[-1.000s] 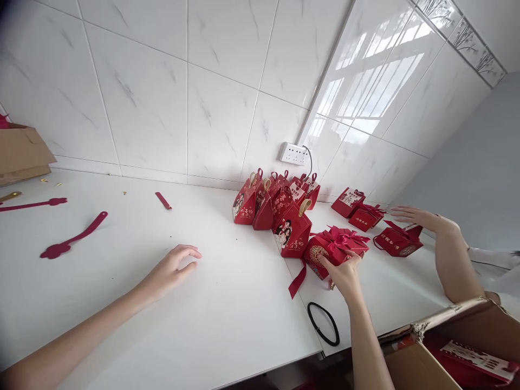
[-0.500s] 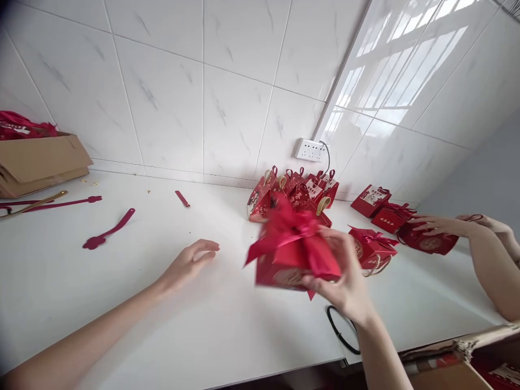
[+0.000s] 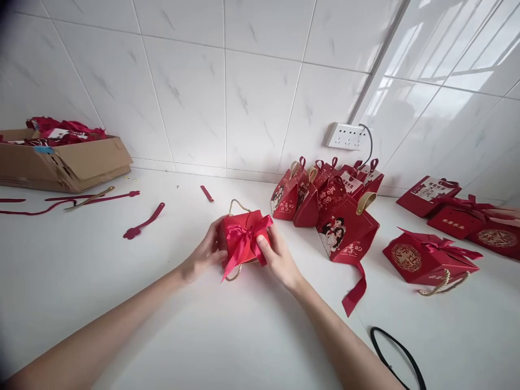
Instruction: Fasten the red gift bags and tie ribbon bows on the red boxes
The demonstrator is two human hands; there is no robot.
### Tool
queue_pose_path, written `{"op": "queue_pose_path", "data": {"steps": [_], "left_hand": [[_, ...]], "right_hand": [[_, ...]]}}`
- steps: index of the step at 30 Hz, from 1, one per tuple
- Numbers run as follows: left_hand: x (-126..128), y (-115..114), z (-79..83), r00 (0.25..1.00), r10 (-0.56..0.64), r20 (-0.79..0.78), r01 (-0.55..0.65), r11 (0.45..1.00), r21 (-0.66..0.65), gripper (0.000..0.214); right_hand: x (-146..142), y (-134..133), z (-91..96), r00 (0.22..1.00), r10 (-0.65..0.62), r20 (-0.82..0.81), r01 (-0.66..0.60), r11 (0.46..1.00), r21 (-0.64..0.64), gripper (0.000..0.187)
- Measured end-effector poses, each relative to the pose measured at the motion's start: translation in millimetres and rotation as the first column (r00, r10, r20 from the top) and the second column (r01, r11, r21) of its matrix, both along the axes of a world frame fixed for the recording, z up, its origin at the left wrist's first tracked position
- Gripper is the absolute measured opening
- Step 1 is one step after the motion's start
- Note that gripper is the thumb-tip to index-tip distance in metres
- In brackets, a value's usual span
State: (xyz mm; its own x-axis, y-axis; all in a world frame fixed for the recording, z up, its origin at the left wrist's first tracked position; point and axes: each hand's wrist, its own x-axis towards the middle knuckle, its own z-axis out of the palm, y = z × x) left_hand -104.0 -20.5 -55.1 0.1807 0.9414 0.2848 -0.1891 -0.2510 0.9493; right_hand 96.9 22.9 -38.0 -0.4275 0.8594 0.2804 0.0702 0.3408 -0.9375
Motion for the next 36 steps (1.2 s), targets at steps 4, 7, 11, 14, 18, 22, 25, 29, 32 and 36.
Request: {"op": "queue_pose_path", "data": {"steps": [4,7,11,14,18,22,25,29,32,36], "left_hand": [[-2,0,-3.8,0.998,-0.051,-0.031,0.048,0.994,-0.097,0.083],[-2,-1,1.9,0.997,-0.058,0.049,0.062,0.995,-0.073,0.073],[2,-5,12.0,0.994,0.094,-0.063,-0.100,0.989,-0.105,0.086],[8,-7,16.4,0.962,0.198,-0.189,-0.222,0.968,-0.118,0.097],[13,-9,19.3,0.959,0.214,-0.187,-0.241,0.962,-0.132,0.098],[12,-10,21.7,0.974,0.171,-0.149,-0.194,0.968,-0.156,0.102],[13,-11,24.1,0.973,0.166,-0.158,-0.191,0.969,-0.158,0.103],[17,-14,27.6,0.953,0.226,-0.202,-0.263,0.948,-0.179,0.098],[21,-15,29.7,0.924,0.295,-0.243,-0.343,0.920,-0.187,0.091],[23,-13,31.1,0.877,0.401,-0.264,-0.443,0.888,-0.122,0.070]], "right_hand": [[5,-12,-2.2,0.996,0.077,-0.048,-0.076,0.997,0.020,0.043],[5,-14,-2.8,0.994,0.089,-0.068,-0.089,0.996,0.010,0.056],[0,-19,-4.0,0.996,0.090,0.010,-0.091,0.996,0.016,0.060],[-2,-23,-1.6,0.994,0.092,0.050,-0.094,0.995,0.042,0.058],[-2,-26,2.9,0.990,0.119,0.076,-0.123,0.991,0.046,0.059],[-3,-27,4.0,0.983,0.155,0.098,-0.159,0.987,0.037,0.067],[-4,-29,3.3,0.984,0.150,0.093,-0.155,0.986,0.059,0.068],[-6,-30,4.0,0.984,0.141,0.105,-0.150,0.985,0.080,0.068],[-7,-31,4.7,0.982,0.164,0.090,-0.170,0.984,0.059,0.069],[-6,-30,3.3,0.988,0.089,0.123,-0.079,0.994,-0.080,0.054]]}}
